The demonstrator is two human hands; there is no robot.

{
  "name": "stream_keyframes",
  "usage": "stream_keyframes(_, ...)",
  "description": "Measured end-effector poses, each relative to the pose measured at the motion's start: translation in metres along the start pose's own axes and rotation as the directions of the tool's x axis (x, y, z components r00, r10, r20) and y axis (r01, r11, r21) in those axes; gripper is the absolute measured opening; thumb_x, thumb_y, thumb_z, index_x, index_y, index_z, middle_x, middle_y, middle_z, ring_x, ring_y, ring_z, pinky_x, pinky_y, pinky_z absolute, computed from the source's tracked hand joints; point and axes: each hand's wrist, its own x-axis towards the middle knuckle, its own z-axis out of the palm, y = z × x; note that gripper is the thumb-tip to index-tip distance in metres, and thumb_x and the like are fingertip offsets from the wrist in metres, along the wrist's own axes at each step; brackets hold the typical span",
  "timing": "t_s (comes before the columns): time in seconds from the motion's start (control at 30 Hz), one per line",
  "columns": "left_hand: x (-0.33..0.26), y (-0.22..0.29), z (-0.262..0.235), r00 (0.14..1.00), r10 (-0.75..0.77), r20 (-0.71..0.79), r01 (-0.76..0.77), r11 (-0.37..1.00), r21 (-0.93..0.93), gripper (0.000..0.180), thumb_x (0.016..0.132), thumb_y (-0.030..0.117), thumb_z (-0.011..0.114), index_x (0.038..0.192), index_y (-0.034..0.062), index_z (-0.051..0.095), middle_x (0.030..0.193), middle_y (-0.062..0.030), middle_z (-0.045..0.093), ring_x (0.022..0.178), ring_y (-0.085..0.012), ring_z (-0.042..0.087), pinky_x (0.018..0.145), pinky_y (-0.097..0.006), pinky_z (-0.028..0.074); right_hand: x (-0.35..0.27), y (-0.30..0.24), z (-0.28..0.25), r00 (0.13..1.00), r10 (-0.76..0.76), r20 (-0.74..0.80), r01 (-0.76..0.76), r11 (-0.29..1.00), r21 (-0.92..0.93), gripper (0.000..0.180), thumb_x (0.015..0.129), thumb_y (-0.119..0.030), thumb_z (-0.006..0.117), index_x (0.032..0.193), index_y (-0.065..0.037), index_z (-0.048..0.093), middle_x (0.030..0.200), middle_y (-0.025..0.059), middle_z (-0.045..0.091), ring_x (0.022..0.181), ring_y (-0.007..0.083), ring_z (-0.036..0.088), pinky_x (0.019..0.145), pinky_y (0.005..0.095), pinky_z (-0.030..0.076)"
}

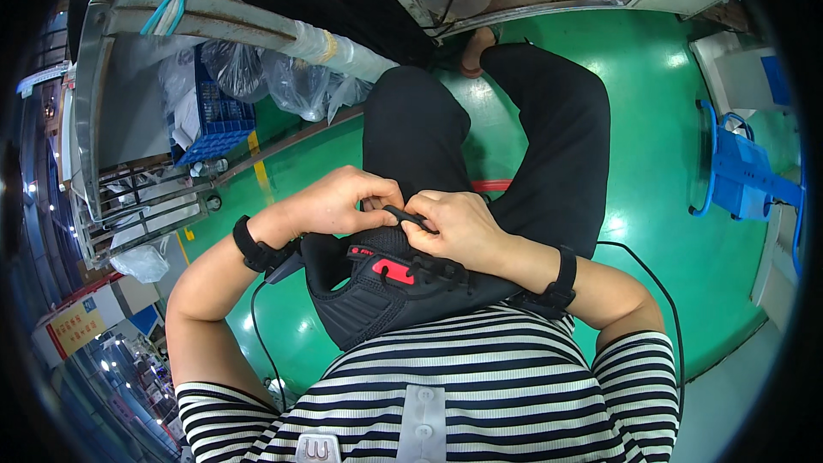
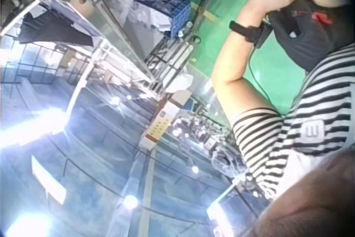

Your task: Threading laces through the eyelets of a black shoe.

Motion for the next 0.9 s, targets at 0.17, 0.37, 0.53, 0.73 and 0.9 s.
stream_keyframes(0.17, 0.001, 0.005, -0.005, 1.000, -0.020, 0.010, 0.020, 0.999, 0.037, 0.011, 0.081, 0.015, 0.070, 0.086, 0.0072, 0.065, 0.064, -0.0092, 0.063, 0.058, -0.0241, 0.062, 0.056, -0.037, 0.045, 0.002, -0.001, 0.002, 0.999, 0.024, -0.040, -0.023, 0.999, 0.037, 0.017, 0.080, -0.019, 0.068, 0.085, -0.003, 0.066, 0.069, 0.0078, 0.061, 0.054, 0.0240, 0.060, 0.050, 0.0345, 0.046)
stream_keyframes(0.37, 0.003, 0.012, -0.011, 0.997, -0.049, 0.060, 0.038, 0.984, 0.172, 0.012, 0.083, 0.012, 0.070, 0.088, 0.0037, 0.065, 0.072, -0.0117, 0.066, 0.066, -0.0221, 0.067, 0.060, -0.034, 0.049, 0.003, -0.002, 0.003, 0.995, -0.027, -0.091, 0.026, 1.000, -0.006, 0.016, 0.080, -0.018, 0.068, 0.085, -0.003, 0.066, 0.068, 0.0083, 0.061, 0.053, 0.0246, 0.060, 0.049, 0.0350, 0.047)
stream_keyframes(0.53, 0.000, 0.014, -0.006, 1.000, -0.013, 0.012, 0.010, 0.975, 0.221, 0.012, 0.081, 0.012, 0.069, 0.089, 0.0042, 0.065, 0.072, -0.0122, 0.066, 0.065, -0.0252, 0.066, 0.059, -0.036, 0.049, 0.006, 0.001, 0.005, 0.990, -0.082, -0.113, 0.080, 0.997, -0.019, 0.014, 0.080, -0.016, 0.067, 0.081, -0.002, 0.063, 0.066, 0.0097, 0.060, 0.053, 0.0258, 0.061, 0.049, 0.0361, 0.047)
stream_keyframes(0.73, -0.004, 0.012, -0.002, 0.999, 0.033, -0.040, -0.019, 0.953, 0.301, 0.013, 0.081, 0.012, 0.065, 0.092, 0.0055, 0.066, 0.073, -0.0128, 0.066, 0.064, -0.0282, 0.065, 0.058, -0.038, 0.049, 0.007, 0.005, 0.005, 0.989, -0.129, -0.077, 0.125, 0.991, -0.053, 0.013, 0.078, -0.013, 0.067, 0.083, -0.002, 0.063, 0.063, 0.0082, 0.055, 0.050, 0.0230, 0.055, 0.046, 0.0346, 0.041)
stream_keyframes(0.9, 0.000, 0.011, -0.005, 0.993, 0.121, -0.003, -0.113, 0.934, 0.338, 0.014, 0.081, 0.011, 0.065, 0.094, 0.0064, 0.066, 0.072, -0.0130, 0.065, 0.065, -0.0315, 0.064, 0.058, -0.040, 0.049, 0.005, 0.003, 0.009, 0.992, -0.102, -0.076, 0.085, 0.976, -0.202, 0.020, 0.085, -0.020, 0.060, 0.074, -0.004, 0.058, 0.066, 0.0084, 0.060, 0.056, 0.0286, 0.062, 0.050, 0.0397, 0.047)
